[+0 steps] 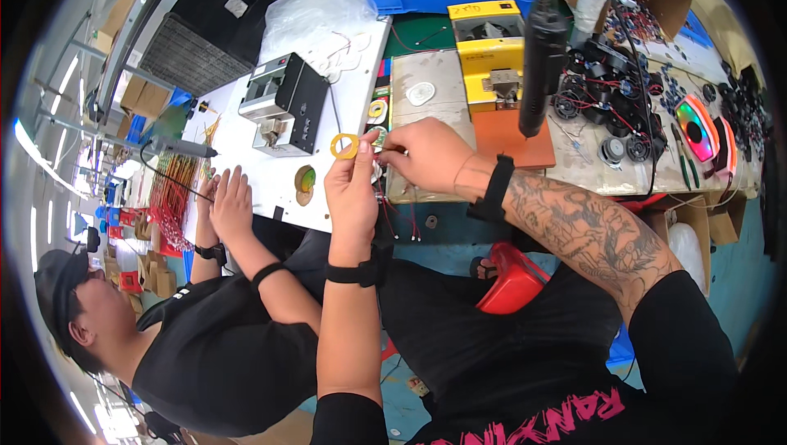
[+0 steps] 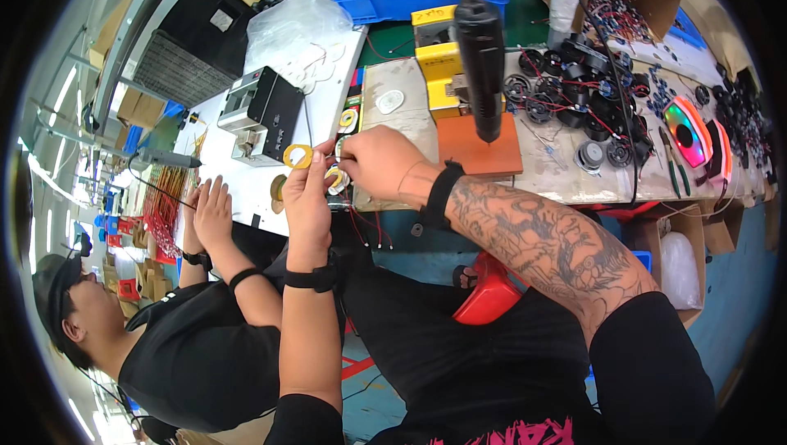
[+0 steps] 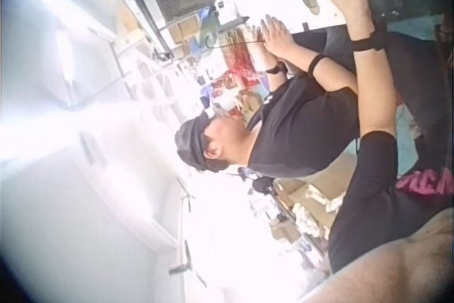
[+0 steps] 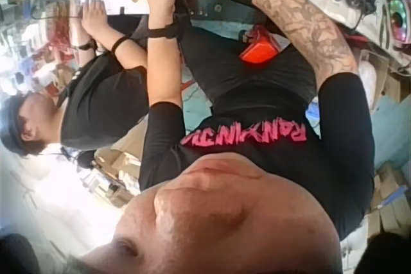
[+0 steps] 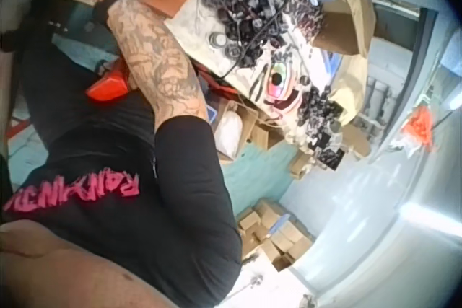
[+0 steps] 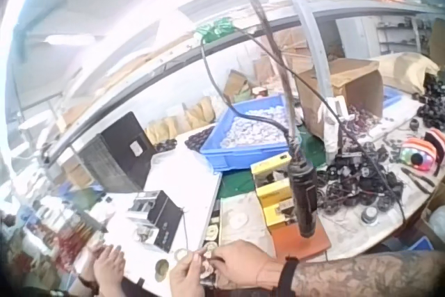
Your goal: Assembling small electronic components including coils and magnets at a workshop table.
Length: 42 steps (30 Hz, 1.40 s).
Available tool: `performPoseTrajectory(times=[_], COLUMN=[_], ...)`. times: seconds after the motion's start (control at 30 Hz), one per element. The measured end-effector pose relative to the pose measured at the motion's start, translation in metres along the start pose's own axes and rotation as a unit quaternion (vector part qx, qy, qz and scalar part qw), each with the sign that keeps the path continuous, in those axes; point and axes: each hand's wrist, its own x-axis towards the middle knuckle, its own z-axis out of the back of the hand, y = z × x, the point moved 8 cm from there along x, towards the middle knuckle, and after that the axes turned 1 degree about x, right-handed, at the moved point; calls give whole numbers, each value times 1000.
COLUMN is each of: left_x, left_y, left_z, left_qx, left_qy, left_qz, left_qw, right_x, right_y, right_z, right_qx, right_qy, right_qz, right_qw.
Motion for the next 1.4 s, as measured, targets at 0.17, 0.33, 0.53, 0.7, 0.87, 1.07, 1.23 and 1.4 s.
performPoseTrajectory(times=[0.17,0.33,0.53,0.7,0.87,1.07,1.23,1.4], left_x=[6,-14,-18,-16,-15,-15,-17,-20], left_y=[23,17,46,52,56,56,50,40], left_z=[17,-10,-25,-9,-9,-9,-15,-28], left_qx=[20,439,574,573,577,588,588,543], left_qy=[-36,50,131,111,92,75,44,41], left_qz=[-53,-303,-241,-242,-238,-232,-229,-271], left_qw=[998,844,771,775,776,772,775,794], right_x=[13,19,17,14,-3,-8,-13,-24], right_y=[-29,-51,-31,-25,-30,-22,-36,-58], right_z=[6,-2,2,31,30,52,37,30], right_qx=[19,233,183,239,281,356,303,330], right_qy=[29,44,110,-33,-58,-151,-34,-50], right_qz=[-117,-256,-168,-221,-225,-203,-240,-262], right_qw=[993,937,962,945,931,900,922,905])
